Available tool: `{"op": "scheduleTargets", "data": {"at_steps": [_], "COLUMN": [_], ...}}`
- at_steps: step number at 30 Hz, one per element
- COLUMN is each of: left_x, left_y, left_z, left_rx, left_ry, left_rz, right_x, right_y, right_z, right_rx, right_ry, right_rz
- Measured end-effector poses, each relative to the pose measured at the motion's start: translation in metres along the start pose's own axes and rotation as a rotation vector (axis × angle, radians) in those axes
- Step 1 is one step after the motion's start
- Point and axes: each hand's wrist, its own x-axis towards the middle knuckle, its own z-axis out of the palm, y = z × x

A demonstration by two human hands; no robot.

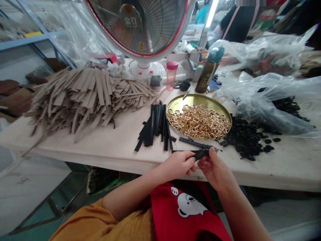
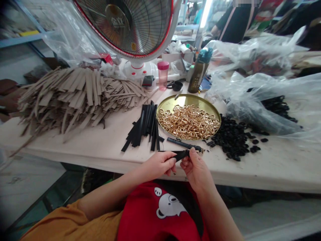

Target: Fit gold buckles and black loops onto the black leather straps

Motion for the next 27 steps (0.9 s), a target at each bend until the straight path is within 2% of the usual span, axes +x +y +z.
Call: {"op": "scheduleTargets", "data": {"at_steps": [4,8,14,19,22,27], "left_x": [-0.009,-0.015,-0.015,-0.007,-0.002,0.001], "left_y": [0.001,0.003,0.0,-0.01,-0.015,-0.017], "left_z": [-0.002,-0.003,0.001,0.008,0.011,0.012], "left_rx": [0.21,0.265,0.203,-0.018,-0.094,0.044], "left_ry": [0.071,0.091,0.147,0.135,0.129,0.135], "left_rz": [0.054,0.066,0.057,-0.007,-0.031,0.0], "right_x": [-0.006,-0.008,-0.012,-0.01,-0.008,-0.007], "right_y": [0.002,0.002,0.002,0.007,0.009,0.011], "right_z": [-0.003,-0.011,-0.005,0.005,0.007,0.008], "right_rx": [-0.193,-0.366,-0.226,-0.164,-0.149,-0.131], "right_ry": [-0.022,-0.049,-0.082,-0.033,-0.033,-0.069], "right_rz": [-0.107,-0.188,-0.171,-0.244,-0.224,-0.188]}}
